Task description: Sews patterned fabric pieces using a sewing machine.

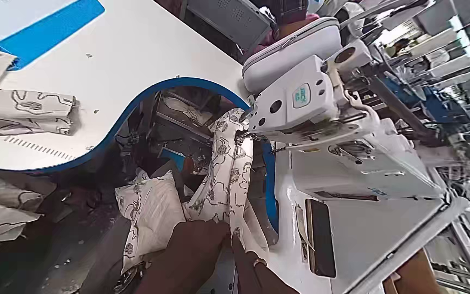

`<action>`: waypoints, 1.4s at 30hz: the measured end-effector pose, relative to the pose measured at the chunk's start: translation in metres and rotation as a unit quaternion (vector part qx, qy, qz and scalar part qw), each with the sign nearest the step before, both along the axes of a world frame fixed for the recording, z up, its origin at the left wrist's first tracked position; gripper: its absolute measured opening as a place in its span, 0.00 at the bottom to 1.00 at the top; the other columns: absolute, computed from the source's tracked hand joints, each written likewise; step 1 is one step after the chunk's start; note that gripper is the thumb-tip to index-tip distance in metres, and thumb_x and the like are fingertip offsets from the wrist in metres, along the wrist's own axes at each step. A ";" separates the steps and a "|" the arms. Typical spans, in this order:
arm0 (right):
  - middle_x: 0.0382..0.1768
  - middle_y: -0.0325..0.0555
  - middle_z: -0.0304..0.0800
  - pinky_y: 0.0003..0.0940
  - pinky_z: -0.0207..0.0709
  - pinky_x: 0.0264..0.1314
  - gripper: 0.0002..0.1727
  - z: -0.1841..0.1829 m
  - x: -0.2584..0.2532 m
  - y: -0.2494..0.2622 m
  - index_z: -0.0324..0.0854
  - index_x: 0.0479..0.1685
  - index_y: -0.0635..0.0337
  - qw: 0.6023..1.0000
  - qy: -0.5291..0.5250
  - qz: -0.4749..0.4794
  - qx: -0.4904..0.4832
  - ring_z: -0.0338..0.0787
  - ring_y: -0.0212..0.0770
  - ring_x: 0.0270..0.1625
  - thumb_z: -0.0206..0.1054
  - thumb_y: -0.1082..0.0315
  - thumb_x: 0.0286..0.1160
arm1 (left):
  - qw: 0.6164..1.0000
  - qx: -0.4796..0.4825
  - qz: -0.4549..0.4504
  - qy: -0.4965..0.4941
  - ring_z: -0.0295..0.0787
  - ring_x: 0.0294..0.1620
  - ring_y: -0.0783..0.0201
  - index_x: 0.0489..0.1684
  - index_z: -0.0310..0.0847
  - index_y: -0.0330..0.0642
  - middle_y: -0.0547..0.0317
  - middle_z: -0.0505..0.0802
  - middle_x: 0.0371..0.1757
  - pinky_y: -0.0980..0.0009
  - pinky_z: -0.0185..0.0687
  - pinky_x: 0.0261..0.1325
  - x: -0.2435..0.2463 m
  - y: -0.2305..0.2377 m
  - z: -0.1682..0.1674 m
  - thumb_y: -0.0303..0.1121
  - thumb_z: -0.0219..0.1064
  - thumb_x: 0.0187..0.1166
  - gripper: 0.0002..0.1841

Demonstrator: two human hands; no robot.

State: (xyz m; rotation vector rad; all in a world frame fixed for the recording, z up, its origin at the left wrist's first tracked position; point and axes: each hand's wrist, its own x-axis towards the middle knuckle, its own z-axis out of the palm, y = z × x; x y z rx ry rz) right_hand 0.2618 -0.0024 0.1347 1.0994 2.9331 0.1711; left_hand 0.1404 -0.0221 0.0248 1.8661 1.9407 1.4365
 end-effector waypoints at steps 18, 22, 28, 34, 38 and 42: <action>0.20 0.50 0.88 0.33 0.74 0.18 0.17 -0.017 -0.036 0.066 0.92 0.54 0.70 0.997 0.030 -0.074 0.009 0.85 0.43 0.17 0.65 0.74 0.69 | 0.986 -0.021 -0.028 -0.164 0.86 0.18 0.60 0.42 0.90 0.36 0.55 0.88 0.23 0.65 0.76 0.17 -0.014 0.072 -0.007 0.28 0.57 0.78 0.13; 0.19 0.46 0.87 0.35 0.70 0.14 0.20 -0.036 -0.036 0.090 0.92 0.55 0.68 0.989 0.125 -0.079 -0.004 0.80 0.41 0.13 0.61 0.69 0.68 | 0.958 -0.077 -0.057 -0.271 0.86 0.22 0.58 0.48 0.88 0.32 0.52 0.88 0.23 0.59 0.80 0.27 -0.024 0.088 -0.003 0.29 0.57 0.83 0.13; 0.17 0.50 0.83 0.51 0.76 0.25 0.11 -0.064 0.054 0.102 0.86 0.27 0.69 0.959 0.085 -0.101 -0.252 0.85 0.50 0.20 0.72 0.66 0.65 | 0.902 -0.223 -0.152 -0.338 0.76 0.24 0.74 0.37 0.84 0.37 0.64 0.83 0.24 0.73 0.74 0.31 -0.095 0.049 -0.039 0.37 0.66 0.82 0.11; 0.21 0.48 0.83 0.35 0.76 0.43 0.19 -0.017 0.055 0.083 0.83 0.24 0.62 0.970 0.125 0.032 -0.207 0.85 0.43 0.31 0.62 0.60 0.83 | 0.976 -0.069 -0.183 -0.094 0.80 0.19 0.69 0.32 0.89 0.42 0.63 0.85 0.19 0.69 0.75 0.23 -0.092 0.047 0.011 0.37 0.59 0.84 0.15; 0.14 0.49 0.80 0.47 0.75 0.24 0.16 -0.024 0.038 0.076 0.84 0.21 0.62 0.990 0.025 0.006 -0.141 0.87 0.50 0.20 0.64 0.64 0.76 | 0.976 -0.066 -0.177 -0.106 0.77 0.10 0.59 0.31 0.91 0.39 0.59 0.78 0.09 0.61 0.70 0.15 -0.033 0.034 -0.012 0.33 0.61 0.78 0.12; 0.08 0.38 0.72 0.36 0.66 0.11 0.12 -0.037 -0.013 0.080 0.83 0.22 0.54 0.990 0.058 0.117 -0.051 0.78 0.42 0.11 0.61 0.62 0.71 | 0.926 -0.117 -0.300 -0.199 0.73 0.14 0.57 0.07 0.71 0.34 0.52 0.75 0.10 0.58 0.66 0.23 -0.057 0.059 -0.012 0.23 0.67 0.65 0.16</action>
